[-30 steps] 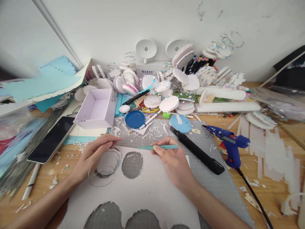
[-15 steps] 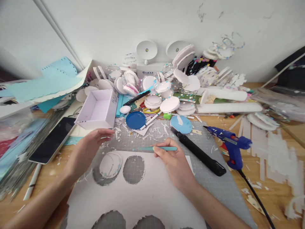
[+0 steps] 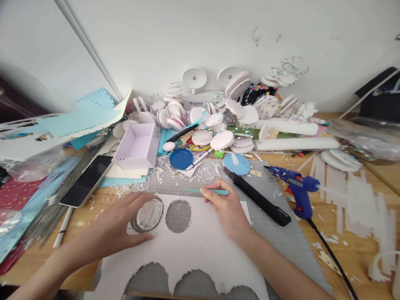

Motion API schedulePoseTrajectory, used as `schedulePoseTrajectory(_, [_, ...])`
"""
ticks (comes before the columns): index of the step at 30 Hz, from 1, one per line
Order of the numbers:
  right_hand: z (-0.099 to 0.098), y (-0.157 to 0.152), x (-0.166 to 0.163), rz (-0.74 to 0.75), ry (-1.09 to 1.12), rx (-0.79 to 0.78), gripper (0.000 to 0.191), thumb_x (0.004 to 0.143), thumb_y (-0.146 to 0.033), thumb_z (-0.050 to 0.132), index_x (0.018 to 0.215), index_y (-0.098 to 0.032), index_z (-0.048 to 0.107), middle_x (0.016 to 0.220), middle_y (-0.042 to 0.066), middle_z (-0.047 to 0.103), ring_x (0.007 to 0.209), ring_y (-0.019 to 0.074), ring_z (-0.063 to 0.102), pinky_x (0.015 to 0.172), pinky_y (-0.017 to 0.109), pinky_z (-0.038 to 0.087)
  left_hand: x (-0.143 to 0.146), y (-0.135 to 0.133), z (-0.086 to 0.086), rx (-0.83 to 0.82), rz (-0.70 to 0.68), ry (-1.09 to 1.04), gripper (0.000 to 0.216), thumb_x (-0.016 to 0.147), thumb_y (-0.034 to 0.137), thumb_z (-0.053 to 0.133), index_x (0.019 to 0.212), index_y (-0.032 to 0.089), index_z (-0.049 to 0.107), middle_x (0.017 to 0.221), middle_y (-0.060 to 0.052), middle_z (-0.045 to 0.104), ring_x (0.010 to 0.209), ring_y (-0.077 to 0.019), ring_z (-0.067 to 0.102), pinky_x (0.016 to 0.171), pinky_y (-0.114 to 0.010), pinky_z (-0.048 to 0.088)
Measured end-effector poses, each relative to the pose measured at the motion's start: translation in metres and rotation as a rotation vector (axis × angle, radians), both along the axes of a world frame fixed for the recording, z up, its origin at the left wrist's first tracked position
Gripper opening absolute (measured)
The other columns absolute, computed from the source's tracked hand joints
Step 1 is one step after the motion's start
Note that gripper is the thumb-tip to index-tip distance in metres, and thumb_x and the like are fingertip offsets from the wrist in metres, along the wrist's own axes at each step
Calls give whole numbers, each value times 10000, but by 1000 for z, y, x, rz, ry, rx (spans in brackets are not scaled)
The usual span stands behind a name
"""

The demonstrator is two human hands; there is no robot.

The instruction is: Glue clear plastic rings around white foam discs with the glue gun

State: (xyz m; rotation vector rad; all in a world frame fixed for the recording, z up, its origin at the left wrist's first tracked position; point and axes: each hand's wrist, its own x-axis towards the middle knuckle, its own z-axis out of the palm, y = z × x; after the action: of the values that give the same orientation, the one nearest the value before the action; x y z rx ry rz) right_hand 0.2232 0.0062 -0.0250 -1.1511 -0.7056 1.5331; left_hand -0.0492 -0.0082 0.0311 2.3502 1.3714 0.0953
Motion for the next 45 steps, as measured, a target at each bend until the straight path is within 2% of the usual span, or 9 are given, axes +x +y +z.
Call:
schedulePoseTrajectory(3, [-1,1,0,6,9,6,257,647,-310,814,700,-219,579,625,-33,558,641,125,505,633,272,406,4,2,-5,18,36,9,519,766,281,662,1250,224,483,1233,-112,563,1159,-330,515,949,-506,452])
schedulePoseTrajectory(7, [-2,1,0,9,22,12,273,640,-315,816,702,-218,569,609,-33,558,620,123,495,612,269,401,7,4,7,84,11,-48,519,783,220,622,1271,239,446,1255,-98,544,1164,-305,515,947,-468,455])
schedulePoseTrajectory(15, [0,1,0,5,26,17,275,660,-312,804,712,-206,556,595,-44,550,619,100,487,624,238,394,36,18,16,10,-246,-122,614,757,219,696,1306,244,421,1245,-95,550,1145,-275,527,919,-403,474])
schedulePoseTrajectory(20, [0,3,-1,6,-13,32,286,691,-348,775,716,-208,526,586,-45,532,593,102,482,593,241,385,45,38,20,57,-384,-61,856,579,429,842,1310,244,437,1267,-112,549,1182,-336,485,966,-484,429])
schedulePoseTrajectory(23, [-2,3,0,-3,-81,72,276,707,-365,757,723,-212,527,595,-46,532,585,107,487,595,253,391,40,37,28,107,-294,-15,948,556,546,814,1352,231,406,1311,-126,521,1213,-358,457,974,-509,420])
schedulePoseTrajectory(34, [6,10,-17,35,-495,438,106,735,-282,713,697,-238,625,791,43,680,850,236,629,772,363,457,10,10,28,66,-104,-15,747,765,507,667,1392,234,366,1397,-147,474,1242,-364,481,976,-536,442])
schedulePoseTrajectory(40, [-5,21,-30,111,-596,532,83,739,-264,691,683,-245,632,777,41,696,802,246,633,742,384,463,11,16,35,88,-18,-305,443,881,403,567,1287,253,471,1323,-91,523,1208,-272,508,991,-409,439])
schedulePoseTrajectory(42, [-4,22,-28,98,-616,547,75,750,-256,684,697,-243,631,780,40,695,787,237,631,738,378,462,17,20,32,132,71,-467,245,938,326,484,1152,227,551,1202,-73,594,1133,-226,549,962,-361,441])
schedulePoseTrajectory(45, [4,18,-21,37,-629,552,81,767,-246,678,719,-241,613,799,41,692,814,229,635,738,360,460,29,28,23,167,175,-662,185,956,286,447,932,193,605,959,-51,656,930,-186,608,833,-315,470])
